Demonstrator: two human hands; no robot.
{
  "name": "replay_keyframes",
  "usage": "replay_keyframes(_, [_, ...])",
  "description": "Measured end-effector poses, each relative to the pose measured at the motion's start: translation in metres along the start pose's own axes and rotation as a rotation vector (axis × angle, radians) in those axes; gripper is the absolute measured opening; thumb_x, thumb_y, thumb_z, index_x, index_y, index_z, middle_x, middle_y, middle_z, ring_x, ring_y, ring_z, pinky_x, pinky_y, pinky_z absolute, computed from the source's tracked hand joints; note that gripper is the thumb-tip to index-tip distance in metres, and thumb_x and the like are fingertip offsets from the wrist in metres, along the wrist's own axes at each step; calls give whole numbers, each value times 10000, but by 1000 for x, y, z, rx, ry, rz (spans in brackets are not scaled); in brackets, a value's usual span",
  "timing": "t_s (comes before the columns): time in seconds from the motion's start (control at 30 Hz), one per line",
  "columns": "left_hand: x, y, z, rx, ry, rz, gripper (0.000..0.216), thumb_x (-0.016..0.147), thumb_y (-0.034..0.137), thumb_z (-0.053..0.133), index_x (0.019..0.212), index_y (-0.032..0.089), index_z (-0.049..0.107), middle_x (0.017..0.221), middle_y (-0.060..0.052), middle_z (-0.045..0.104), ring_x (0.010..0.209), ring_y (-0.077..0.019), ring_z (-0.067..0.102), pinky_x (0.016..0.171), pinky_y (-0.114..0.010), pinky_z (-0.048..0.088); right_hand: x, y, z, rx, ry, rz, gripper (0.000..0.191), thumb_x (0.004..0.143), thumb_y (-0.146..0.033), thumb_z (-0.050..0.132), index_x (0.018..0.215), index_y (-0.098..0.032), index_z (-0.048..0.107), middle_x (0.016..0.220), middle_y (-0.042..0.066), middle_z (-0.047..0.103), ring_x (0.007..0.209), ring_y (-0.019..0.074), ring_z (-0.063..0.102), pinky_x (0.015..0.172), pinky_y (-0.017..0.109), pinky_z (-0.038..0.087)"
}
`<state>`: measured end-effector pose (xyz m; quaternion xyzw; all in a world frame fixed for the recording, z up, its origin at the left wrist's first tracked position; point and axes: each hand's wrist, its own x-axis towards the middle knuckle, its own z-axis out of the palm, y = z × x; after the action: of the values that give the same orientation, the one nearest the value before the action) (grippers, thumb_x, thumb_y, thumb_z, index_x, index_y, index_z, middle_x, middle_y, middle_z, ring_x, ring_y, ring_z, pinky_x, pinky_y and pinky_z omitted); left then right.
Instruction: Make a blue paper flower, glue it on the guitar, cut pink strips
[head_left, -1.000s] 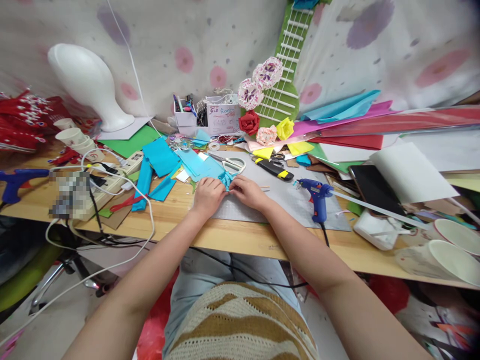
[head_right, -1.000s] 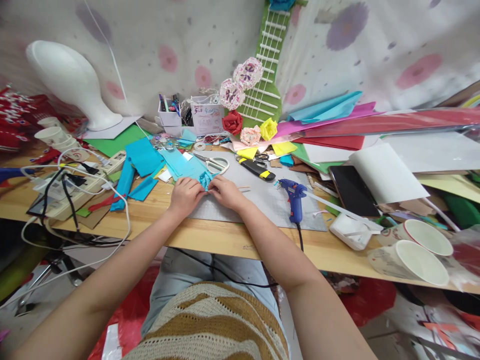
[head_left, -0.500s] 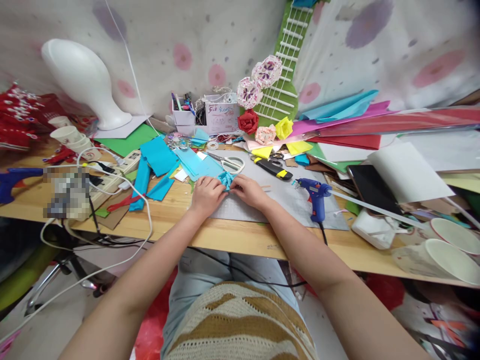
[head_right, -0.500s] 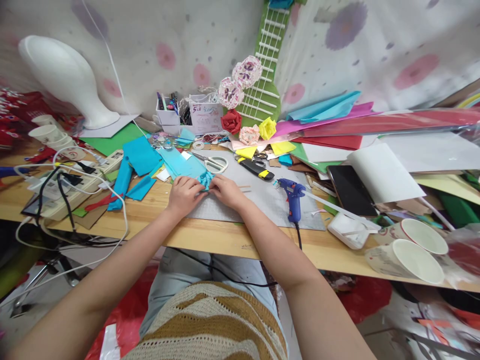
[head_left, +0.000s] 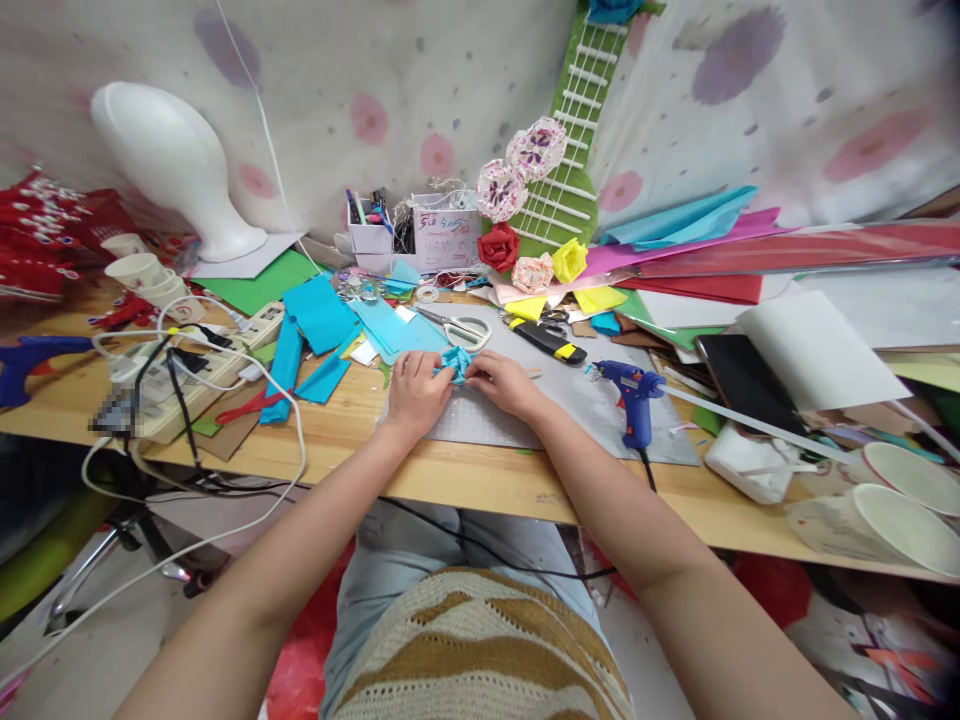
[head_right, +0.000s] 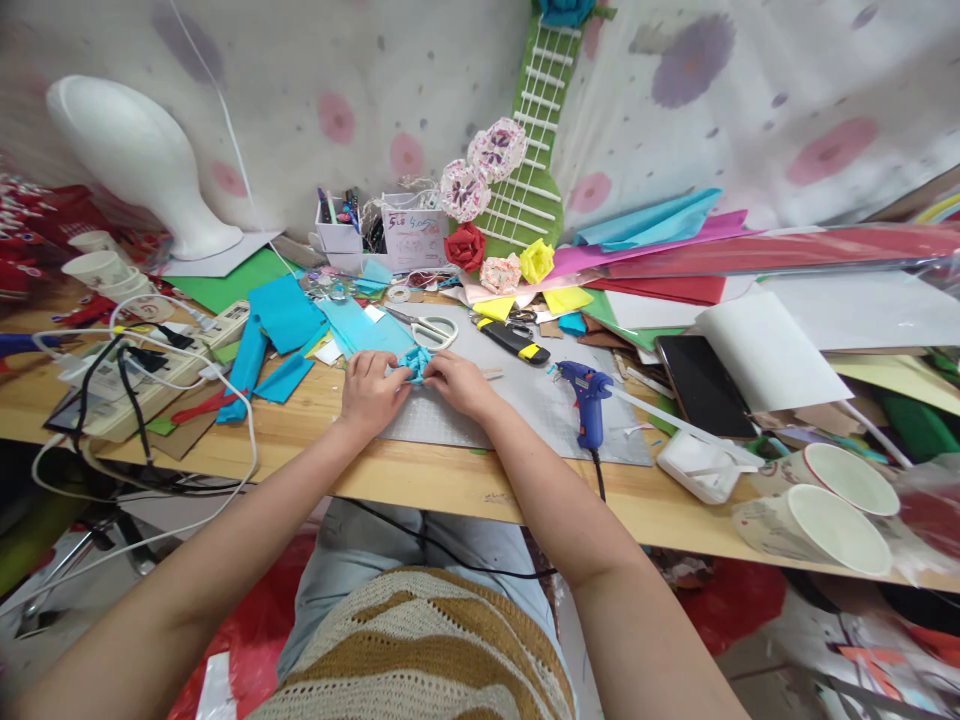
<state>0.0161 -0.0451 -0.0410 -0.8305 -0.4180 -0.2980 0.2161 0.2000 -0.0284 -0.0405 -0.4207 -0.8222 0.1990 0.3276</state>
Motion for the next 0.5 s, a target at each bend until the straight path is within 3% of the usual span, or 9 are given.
replay_keyframes(0.33, [3, -6, 11, -44, 60, 0, 164, 850, 199, 485, 848, 232, 645, 878, -63, 619, 885, -208, 489, 859, -364, 325, -1, -1, 2, -10, -9, 103, 41, 746, -148, 605, 756, -188, 603, 792, 7, 624, 713, 123, 544, 694, 243, 405])
replay_keyframes(0.5, [2, -4, 3, -73, 24, -263, 129, 768, 267, 571, 857, 182, 610, 914, -103, 612, 926, -248, 505, 869, -400, 331, 0, -1, 4, 71, 81, 89, 30, 736, -157, 596, 729, -185, 591, 842, 21, 644, 773, 133, 571, 704, 247, 425])
